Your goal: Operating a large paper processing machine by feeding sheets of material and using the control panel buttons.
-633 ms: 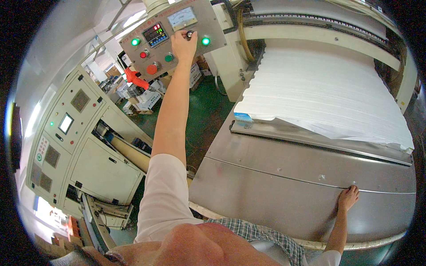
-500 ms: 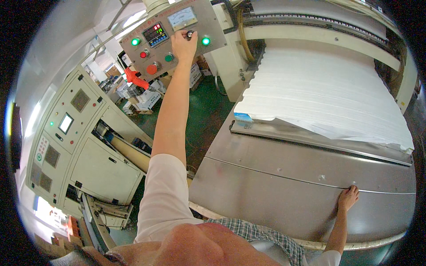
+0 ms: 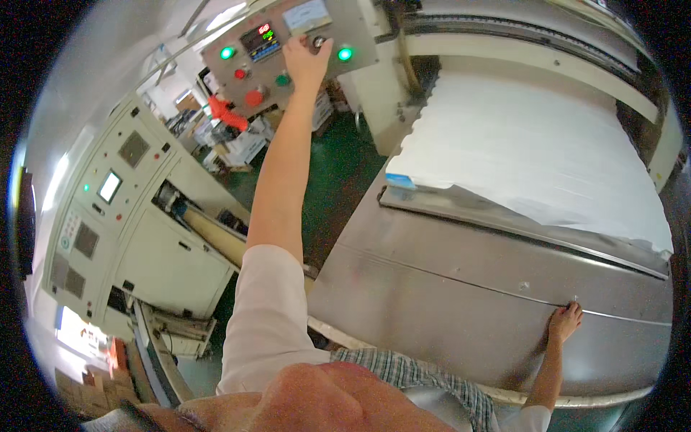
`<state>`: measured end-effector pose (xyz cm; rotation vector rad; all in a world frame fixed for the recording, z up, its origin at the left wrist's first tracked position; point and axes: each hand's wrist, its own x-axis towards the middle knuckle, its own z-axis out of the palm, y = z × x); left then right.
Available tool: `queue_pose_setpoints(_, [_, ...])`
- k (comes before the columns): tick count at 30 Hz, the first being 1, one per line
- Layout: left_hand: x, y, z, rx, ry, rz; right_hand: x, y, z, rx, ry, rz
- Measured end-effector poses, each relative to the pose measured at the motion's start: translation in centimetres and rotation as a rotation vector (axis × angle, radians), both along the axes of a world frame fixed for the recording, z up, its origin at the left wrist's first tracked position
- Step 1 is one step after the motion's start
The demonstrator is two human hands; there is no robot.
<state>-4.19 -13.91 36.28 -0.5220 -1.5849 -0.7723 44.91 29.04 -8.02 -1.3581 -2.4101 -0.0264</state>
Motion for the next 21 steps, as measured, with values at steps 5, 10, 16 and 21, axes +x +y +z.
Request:
queue_pose_setpoints(5, [8.0, -3.6, -5.0, -0.162, 0.085, -0.081, 0.8, 1.1, -1.1, 0.03, -0.09, -0.017])
queue_pose_setpoints(10, [22.1, -18.6, -15.9, -0.236, -0.228, 0.22, 0.2, 1.7, -2.0, 0.074, -0.135, 0.028])
queue_pose_setpoints(16, [42.6, -42.0, -35.7, 0.23, -0.812, 0.705, 0.3, 1.8, -2.1, 0.126, -0.245, 0.079])
queue_pose_setpoints(21, [65.4, -49.6, -44.8, 0.677, -1.311, 0.982, -0.4, 2.6, -3.5, 0.211, -0.187, 0.105])
